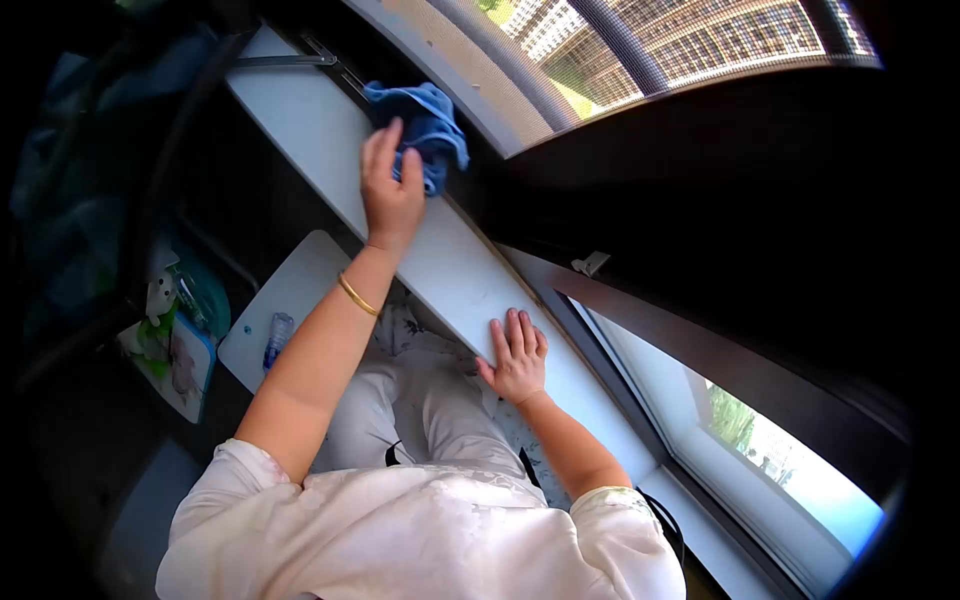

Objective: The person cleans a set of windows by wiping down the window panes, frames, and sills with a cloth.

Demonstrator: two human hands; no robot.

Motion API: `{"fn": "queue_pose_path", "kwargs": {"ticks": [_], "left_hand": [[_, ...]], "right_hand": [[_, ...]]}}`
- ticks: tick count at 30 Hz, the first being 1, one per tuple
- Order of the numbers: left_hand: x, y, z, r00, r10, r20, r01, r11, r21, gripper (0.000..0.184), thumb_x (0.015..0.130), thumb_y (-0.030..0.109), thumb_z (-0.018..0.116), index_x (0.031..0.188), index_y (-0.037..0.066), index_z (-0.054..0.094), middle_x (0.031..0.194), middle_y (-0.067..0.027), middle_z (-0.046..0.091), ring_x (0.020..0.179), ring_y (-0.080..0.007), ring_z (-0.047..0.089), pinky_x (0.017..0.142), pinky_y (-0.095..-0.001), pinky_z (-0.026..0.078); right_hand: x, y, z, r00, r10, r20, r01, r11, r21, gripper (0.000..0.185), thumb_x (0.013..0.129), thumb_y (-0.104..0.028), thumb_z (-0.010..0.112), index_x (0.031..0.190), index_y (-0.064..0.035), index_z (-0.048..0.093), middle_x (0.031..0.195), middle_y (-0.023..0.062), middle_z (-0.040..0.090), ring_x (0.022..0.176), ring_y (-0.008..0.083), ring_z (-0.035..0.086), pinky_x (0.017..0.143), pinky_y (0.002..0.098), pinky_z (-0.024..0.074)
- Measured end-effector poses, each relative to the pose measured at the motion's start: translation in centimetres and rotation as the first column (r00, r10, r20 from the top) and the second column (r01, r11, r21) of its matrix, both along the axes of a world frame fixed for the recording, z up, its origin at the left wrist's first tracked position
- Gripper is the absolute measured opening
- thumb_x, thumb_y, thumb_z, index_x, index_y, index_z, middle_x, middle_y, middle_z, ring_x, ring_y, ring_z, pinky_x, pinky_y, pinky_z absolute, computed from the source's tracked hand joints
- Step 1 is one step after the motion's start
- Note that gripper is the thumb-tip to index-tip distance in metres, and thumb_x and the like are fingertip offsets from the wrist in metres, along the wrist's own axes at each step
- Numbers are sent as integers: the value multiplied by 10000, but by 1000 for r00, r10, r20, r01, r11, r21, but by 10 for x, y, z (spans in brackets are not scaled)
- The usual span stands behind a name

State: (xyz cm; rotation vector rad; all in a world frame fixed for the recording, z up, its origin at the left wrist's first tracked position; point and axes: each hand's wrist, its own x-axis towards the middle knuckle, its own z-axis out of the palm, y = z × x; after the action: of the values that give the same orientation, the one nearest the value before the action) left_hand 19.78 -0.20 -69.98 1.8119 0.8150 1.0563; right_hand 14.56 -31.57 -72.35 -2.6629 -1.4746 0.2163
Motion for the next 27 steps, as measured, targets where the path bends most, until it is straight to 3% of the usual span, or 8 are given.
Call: {"fn": "queue_pose_path", "kwargs": {"ticks": [2,5,6,14,18,23,25,27], "left_hand": [[-5,-39,-17,886,-231,-401,318,934,164,382,753,247,692,1100,95,648,1186,-147,531,1025,-350,525,935,-444,422],[-14,-64,-16,861,-184,-474,375,859,348,408,699,307,730,1060,130,660,1140,-148,549,1028,-375,505,975,-539,341],[-12,-62,-19,884,-194,-426,370,846,383,425,683,344,739,1044,134,661,1100,-149,552,1055,-413,482,995,-606,266],[-5,-78,-33,891,-216,-398,362,869,339,283,746,240,699,1006,144,641,1092,-82,573,1109,-350,471,952,-530,352],[-8,-64,-38,897,-231,-376,393,805,445,363,700,208,736,1035,118,628,1080,-92,578,1082,-357,499,908,-496,381],[-6,-38,-35,881,-156,-446,371,813,449,393,682,182,727,1062,148,632,1081,-54,594,1057,-318,535,849,-445,426],[1,-21,-39,910,-107,-402,321,795,515,366,689,169,705,1048,154,636,1048,-50,614,1040,-313,546,819,-438,446],[4,-1,-43,915,-61,-398,286,794,536,337,700,160,682,1034,154,640,1010,-51,631,1025,-313,554,797,-437,464]], "right_hand": [[-1,-4,2,1000,7,-4,-7,1000,8,689,788,-456,591,1326,-45,465,1433,238,352,1338,392,300,1048,498,224],[-2,-4,5,1000,-8,2,8,1000,3,671,797,-446,601,1337,-69,472,1438,221,361,1343,366,307,1042,476,232],[-3,-5,3,1000,4,8,-4,1000,25,678,797,-444,606,1337,-59,468,1442,223,353,1346,368,302,1041,478,230],[-4,-6,2,1000,13,-11,-12,996,89,697,781,-419,642,1346,-58,451,1439,233,349,1342,381,301,1037,487,229],[-5,1,10,999,18,-37,-15,995,94,664,792,-377,644,1342,-61,449,1411,231,382,1315,385,323,1021,486,257],[-6,95,27,931,360,-62,-257,765,590,507,767,-234,677,1226,-58,551,1277,165,502,1148,349,461,962,443,340],[-15,154,15,862,488,-138,-230,618,751,434,761,-176,674,1171,-63,589,1203,133,542,1095,328,491,935,406,356],[-12,199,10,882,471,28,-328,568,755,400,775,-155,658,1158,-61,590,1150,133,552,1050,315,496,914,393,367]]}}
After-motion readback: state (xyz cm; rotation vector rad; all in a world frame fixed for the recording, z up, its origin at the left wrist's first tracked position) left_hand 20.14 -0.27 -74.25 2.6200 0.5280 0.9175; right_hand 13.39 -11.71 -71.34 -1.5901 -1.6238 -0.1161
